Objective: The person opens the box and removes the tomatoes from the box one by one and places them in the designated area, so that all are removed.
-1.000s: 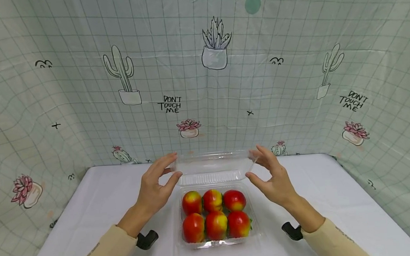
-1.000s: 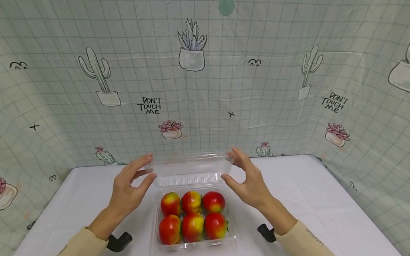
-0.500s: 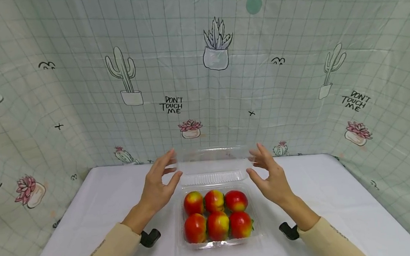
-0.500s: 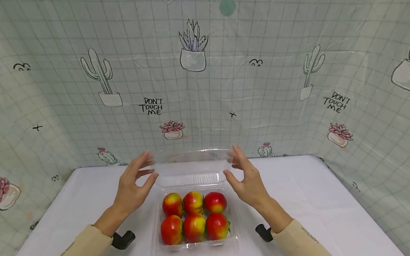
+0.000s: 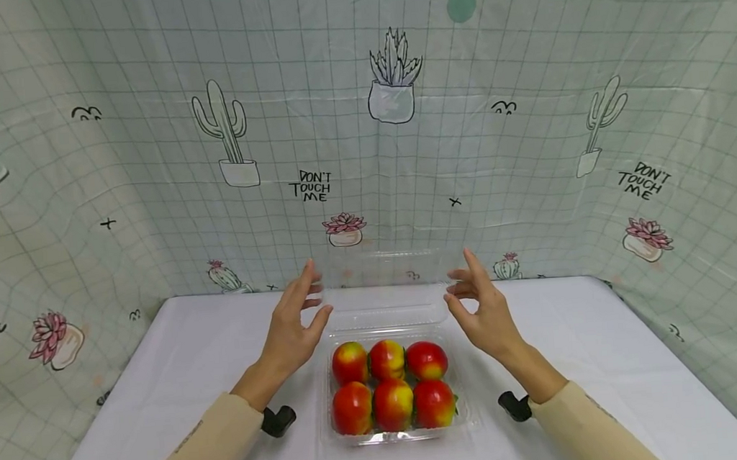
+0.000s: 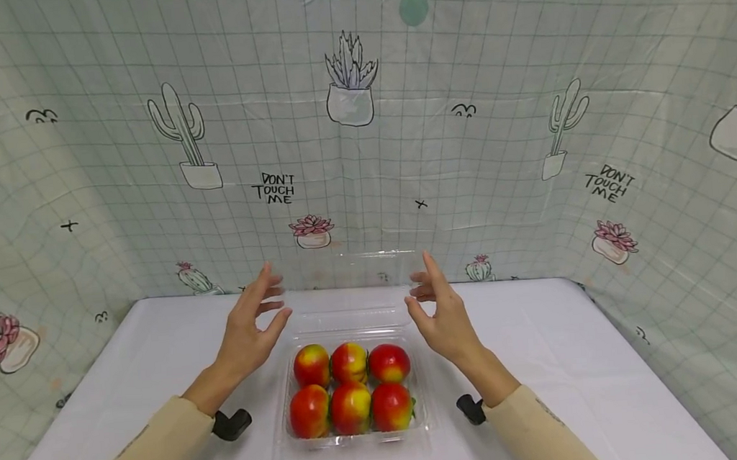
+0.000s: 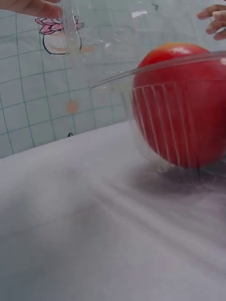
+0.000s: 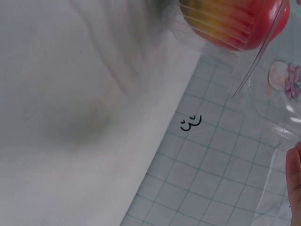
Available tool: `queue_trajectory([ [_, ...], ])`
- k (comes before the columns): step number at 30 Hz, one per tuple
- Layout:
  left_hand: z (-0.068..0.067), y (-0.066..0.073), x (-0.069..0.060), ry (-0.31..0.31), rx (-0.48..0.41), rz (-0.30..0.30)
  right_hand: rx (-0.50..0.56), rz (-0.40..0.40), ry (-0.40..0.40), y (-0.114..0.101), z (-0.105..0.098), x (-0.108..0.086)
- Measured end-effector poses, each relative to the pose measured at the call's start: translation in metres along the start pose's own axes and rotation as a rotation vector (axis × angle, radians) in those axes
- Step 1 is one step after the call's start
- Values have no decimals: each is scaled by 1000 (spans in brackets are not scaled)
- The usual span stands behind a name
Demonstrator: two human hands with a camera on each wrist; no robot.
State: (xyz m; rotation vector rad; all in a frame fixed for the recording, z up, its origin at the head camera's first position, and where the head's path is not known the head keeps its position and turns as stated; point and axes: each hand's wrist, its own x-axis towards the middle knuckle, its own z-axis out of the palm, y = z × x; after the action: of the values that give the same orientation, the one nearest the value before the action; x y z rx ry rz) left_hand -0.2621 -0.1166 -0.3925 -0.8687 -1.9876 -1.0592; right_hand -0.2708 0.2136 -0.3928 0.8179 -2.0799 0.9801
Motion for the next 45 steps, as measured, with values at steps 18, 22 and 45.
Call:
queue_trajectory([
  [18,6,-20,6,-48,76,-71,-39,105,-72,12,8,11],
  [22,8,-24,4,-73,84,-120,-61,108,-99,15,11,11],
  [45,5,-30,-10,-297,-28,-387,9,254,-266,32,19,-3],
])
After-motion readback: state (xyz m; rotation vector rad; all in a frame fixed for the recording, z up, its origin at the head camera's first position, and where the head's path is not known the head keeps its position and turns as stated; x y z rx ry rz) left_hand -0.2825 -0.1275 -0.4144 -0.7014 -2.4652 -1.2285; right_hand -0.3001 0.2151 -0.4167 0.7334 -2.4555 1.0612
